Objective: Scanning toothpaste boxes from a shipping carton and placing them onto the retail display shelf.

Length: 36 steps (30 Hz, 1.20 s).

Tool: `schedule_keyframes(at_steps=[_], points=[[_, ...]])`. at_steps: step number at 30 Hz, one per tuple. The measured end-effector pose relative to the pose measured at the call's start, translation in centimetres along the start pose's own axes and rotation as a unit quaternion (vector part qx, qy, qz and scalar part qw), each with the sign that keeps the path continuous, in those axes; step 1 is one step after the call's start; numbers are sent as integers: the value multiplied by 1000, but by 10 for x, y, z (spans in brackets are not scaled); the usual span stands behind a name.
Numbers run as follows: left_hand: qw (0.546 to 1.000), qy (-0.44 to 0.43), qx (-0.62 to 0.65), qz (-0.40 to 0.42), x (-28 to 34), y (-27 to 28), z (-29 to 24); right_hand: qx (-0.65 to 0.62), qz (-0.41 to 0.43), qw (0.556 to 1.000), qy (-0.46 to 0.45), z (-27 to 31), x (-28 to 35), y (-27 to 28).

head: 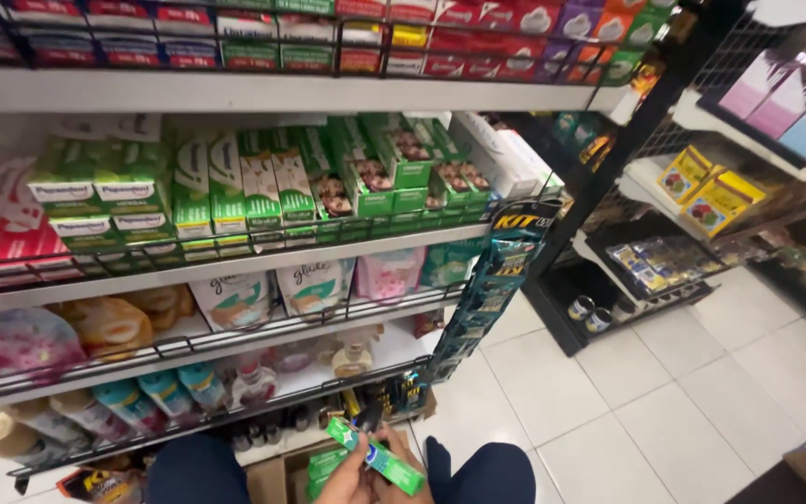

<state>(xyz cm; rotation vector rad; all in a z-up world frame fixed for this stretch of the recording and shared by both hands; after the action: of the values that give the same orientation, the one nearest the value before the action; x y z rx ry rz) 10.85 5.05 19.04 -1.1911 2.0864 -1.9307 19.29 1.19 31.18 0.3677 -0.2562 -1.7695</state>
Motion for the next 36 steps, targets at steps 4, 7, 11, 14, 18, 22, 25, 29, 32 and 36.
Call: schedule_keyframes(at_steps=[4,7,11,14,18,22,25,29,32,36], points=[[998,-54,-16,14,37,-79,-40,-37,9,996,81,27,-13,17],[995,-90,-32,39,32,-91,-57,-77,35,994,72,27,-15,33],[955,-208,-210,-6,45,-122,-83,91,-108,971,193,19,-1,75],[910,-264,-319,-12,84,-182,-97,53,-174,963,196,11,2,95],[867,-347,-356,38,118,-247,-105,125,-117,939,298,192,-2,111],[910,-301,-283,24,116,-259,-114,177,-188,938,231,177,-3,109],[877,-335,-338,67,115,-272,-126,0,-195,977,88,126,-12,119],[890,-289,-341,90,117,-289,-137,-285,-127,950,3,132,-19,124],[892,-271,-339,129,133,-314,-145,-321,-95,942,-33,147,-18,127],[906,-217,-309,192,144,-334,-148,-343,-58,937,-25,161,-15,130]])
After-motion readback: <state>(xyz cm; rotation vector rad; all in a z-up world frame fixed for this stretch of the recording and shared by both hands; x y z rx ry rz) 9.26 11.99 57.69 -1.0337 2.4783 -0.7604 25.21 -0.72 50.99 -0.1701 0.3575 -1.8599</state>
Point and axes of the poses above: each hand's wrist, its own x-axis away from the middle knuckle, its own y-axis out of the back of the hand, z = x × y, the point moved 7 cm from there along -x, towards the middle knuckle, and after that the axes turned 5 degrees about x, right-handed, at the moved point
